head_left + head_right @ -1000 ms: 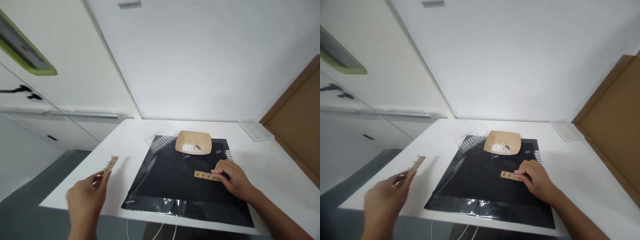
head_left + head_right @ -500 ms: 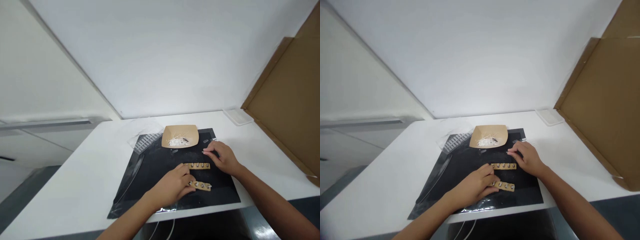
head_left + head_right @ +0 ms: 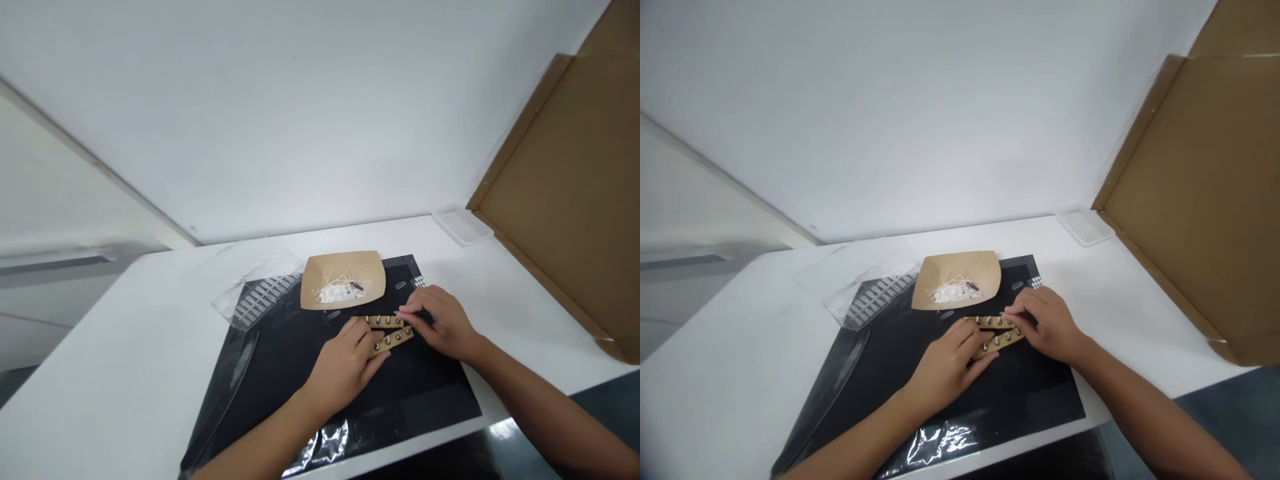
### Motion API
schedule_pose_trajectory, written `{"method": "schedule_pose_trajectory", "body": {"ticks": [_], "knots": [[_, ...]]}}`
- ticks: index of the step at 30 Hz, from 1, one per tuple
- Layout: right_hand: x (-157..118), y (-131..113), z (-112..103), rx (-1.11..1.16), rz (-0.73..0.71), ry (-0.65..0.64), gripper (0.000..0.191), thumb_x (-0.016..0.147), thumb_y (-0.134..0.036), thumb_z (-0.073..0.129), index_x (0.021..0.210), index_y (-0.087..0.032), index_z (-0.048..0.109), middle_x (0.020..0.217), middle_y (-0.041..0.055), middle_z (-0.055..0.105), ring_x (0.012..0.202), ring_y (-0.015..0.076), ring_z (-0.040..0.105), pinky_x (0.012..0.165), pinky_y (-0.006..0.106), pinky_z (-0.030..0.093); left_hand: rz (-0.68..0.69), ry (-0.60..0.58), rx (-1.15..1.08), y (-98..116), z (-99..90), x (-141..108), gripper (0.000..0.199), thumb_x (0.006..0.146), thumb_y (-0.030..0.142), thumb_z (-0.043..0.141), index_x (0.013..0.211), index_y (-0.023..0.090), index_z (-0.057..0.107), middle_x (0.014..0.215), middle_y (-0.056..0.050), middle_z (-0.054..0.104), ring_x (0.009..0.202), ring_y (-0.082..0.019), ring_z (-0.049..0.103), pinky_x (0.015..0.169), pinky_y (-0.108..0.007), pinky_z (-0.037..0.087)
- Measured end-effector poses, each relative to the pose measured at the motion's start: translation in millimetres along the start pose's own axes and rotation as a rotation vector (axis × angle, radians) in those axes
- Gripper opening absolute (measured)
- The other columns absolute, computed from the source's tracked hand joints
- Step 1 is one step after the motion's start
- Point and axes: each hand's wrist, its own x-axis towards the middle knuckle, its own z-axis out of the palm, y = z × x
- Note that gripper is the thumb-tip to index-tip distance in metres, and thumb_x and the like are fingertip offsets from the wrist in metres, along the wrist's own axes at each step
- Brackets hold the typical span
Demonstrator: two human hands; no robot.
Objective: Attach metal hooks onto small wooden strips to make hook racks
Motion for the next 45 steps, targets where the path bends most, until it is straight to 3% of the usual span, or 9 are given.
{"method": "schedule_pose_trajectory", "body": {"ticks": [4, 8, 15, 23, 29, 35, 45], "knots": [[-2.3, -6.1, 2.7, 0.062, -0.029, -0.072, 0.007, 0.103, -0.029, 0.070, 0.099, -0.026, 0.066, 0.090, 0.0017, 0.076, 0.080, 0.0192, 0.070, 0.072, 0.035, 0.053, 0.023, 0.031, -0.110, -7.5, -5.3, -6.6, 0.041, 0.091, 0.046, 0.080, 0.118, 0.019, 0.065, 0.106, -0.009, 0.072, 0.101, -0.028, 0.068, 0.082, -0.040, 0.062], [-4.9, -8.3, 5.3, 0.058, -0.047, -0.122, 0.011, 0.101, -0.029, 0.073, 0.094, -0.025, 0.065, 0.091, 0.0025, 0.077, 0.081, 0.0191, 0.071, 0.072, 0.035, 0.053, -0.009, -0.026, -0.164, -14.9, -13.5, -7.8, 0.048, 0.086, 0.052, 0.084, 0.117, 0.020, 0.066, 0.108, -0.009, 0.073, 0.100, -0.028, 0.070, 0.082, -0.040, 0.061], [-6.5, -17.5, 9.6, 0.096, -0.127, -0.196, 0.012, 0.101, -0.023, 0.071, 0.092, -0.023, 0.062, 0.104, 0.0027, 0.080, 0.090, 0.0175, 0.075, 0.078, 0.034, 0.054, 0.024, -0.113, -0.349, -26.9, -26.0, -0.2, 0.033, 0.088, 0.044, 0.083, 0.106, 0.020, 0.069, 0.099, -0.006, 0.072, 0.091, -0.021, 0.069, 0.077, -0.030, 0.056], [-3.7, -19.5, 9.5, 0.151, -0.171, -0.203, 0.017, 0.100, -0.018, 0.071, 0.089, -0.022, 0.058, 0.103, 0.0013, 0.081, 0.087, 0.0138, 0.075, 0.078, 0.031, 0.052, 0.154, -0.215, -0.583, -43.2, -42.0, 8.3, 0.017, 0.094, 0.031, 0.078, 0.105, 0.018, 0.075, 0.093, -0.005, 0.073, 0.082, -0.015, 0.067, 0.071, -0.024, 0.053], [-2.6, -20.0, 9.4, 0.164, -0.173, -0.195, 0.017, 0.100, -0.018, 0.071, 0.090, -0.022, 0.058, 0.101, 0.0008, 0.081, 0.086, 0.0133, 0.075, 0.078, 0.031, 0.052, 0.213, -0.147, -0.686, -49.5, -36.8, 9.1, 0.009, 0.097, 0.018, 0.074, 0.105, 0.018, 0.078, 0.097, -0.007, 0.079, 0.086, -0.015, 0.072, 0.078, -0.025, 0.056], [-3.0, -18.4, 8.9, 0.153, -0.158, -0.178, 0.018, 0.099, -0.018, 0.073, 0.089, -0.021, 0.058, 0.103, 0.0009, 0.081, 0.088, 0.0130, 0.076, 0.079, 0.030, 0.052, 0.221, -0.055, -0.680, -50.8, -29.2, 8.1, 0.005, 0.093, 0.020, 0.080, 0.092, 0.016, 0.078, 0.081, -0.005, 0.078, 0.078, -0.015, 0.072, 0.074, -0.025, 0.056], [-3.9, -23.2, 20.1, 0.120, -0.243, -0.210, 0.019, 0.098, -0.016, 0.073, 0.090, -0.022, 0.057, 0.103, 0.0008, 0.080, 0.089, 0.0134, 0.076, 0.081, 0.032, 0.051, 0.135, -0.104, -0.673, -53.9, -28.2, 7.1, 0.008, 0.093, 0.025, 0.081, 0.095, 0.018, 0.078, 0.089, -0.004, 0.081, 0.078, -0.013, 0.073, 0.074, -0.022, 0.054]]}}
